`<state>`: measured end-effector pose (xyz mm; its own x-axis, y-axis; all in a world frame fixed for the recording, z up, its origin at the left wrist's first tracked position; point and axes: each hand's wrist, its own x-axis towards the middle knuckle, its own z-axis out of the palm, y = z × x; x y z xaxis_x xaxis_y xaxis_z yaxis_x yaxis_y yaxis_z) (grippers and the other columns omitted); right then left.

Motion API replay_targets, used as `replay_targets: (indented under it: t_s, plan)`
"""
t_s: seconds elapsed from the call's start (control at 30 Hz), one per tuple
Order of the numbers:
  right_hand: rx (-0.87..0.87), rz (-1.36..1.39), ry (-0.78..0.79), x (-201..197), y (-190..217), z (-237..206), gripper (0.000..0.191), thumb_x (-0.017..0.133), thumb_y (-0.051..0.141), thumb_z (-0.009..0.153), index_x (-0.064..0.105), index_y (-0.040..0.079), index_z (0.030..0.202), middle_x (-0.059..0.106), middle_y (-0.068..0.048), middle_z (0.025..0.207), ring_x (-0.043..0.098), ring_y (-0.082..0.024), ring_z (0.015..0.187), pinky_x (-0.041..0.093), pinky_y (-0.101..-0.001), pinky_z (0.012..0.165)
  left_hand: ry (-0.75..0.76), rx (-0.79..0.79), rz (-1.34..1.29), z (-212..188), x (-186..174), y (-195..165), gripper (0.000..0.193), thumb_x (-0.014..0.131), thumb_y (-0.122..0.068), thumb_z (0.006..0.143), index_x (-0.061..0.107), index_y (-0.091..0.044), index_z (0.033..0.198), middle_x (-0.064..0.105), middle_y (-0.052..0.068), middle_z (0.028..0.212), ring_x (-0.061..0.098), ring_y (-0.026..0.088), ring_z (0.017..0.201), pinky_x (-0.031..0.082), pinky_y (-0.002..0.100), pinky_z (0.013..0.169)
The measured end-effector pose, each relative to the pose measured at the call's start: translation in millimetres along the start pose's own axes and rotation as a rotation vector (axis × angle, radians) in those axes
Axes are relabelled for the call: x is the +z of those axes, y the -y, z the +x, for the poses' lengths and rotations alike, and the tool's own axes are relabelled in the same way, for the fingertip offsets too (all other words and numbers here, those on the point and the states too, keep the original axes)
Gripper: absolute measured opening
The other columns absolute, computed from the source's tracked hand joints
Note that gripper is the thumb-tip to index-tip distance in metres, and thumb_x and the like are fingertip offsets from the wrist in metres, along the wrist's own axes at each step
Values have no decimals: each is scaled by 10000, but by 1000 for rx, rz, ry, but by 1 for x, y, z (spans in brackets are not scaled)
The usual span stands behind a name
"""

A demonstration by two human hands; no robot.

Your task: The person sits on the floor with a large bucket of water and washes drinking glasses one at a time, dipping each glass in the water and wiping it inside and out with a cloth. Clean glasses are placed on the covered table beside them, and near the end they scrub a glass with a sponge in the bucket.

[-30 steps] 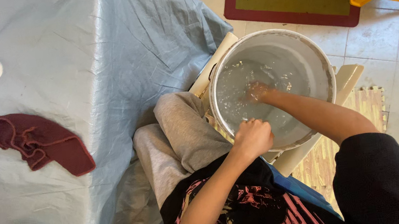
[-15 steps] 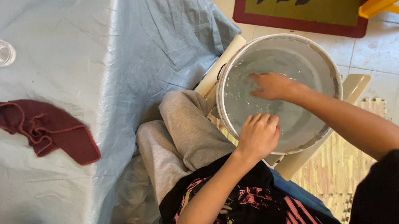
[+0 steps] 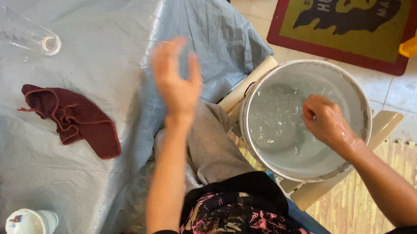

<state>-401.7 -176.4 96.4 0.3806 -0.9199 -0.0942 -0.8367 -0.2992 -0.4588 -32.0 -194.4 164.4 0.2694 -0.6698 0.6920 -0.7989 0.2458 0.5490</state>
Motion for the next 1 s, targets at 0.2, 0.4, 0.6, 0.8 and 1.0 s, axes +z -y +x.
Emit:
replay_targets:
  t_s: [0.2,0.4,0.6,0.8,1.0]
  plan:
    - [-292,-275,-57,-3,0,-3,614,802,145,644,720,179,1252,618,-230,1396,504,-448,1297,404,-559,1032,-412,-193,303,77,-76,137,834,781,-27,923,316,-145,1605,133,244,1651,244,418,1583,341,551,1311]
    - [-39,-41,-5,-6,5,-4,321,747,100,844,681,130,1157,688,-89,1252,560,-321,1288,431,-456,1103,-333,-359,678,128,-134,234,613,868,-284,976,479,-156,1433,322,321,1410,407,452,1328,404,535,1060]
    - [34,-104,67,15,0,-9,321,641,109,869,667,173,1182,633,-122,1231,548,-341,1214,482,-415,1013,-196,-188,489,123,-136,221,393,740,-110,1032,496,-56,1336,610,114,1138,564,379,1153,457,521,951]
    - [-105,-280,121,-13,26,-4,737,776,113,759,568,254,1452,461,-184,1553,394,-430,1449,324,-631,1114,-72,-42,149,98,-96,84,309,752,-129,1078,499,30,1158,575,162,1159,564,325,1200,500,491,967]
    - [-35,282,-5,-62,62,-14,840,812,324,791,420,211,1525,550,-161,1506,535,-355,1368,464,-478,1097,377,-124,-439,-5,-42,-65,101,756,-124,974,675,-64,970,672,97,1086,640,285,1230,490,425,1080]
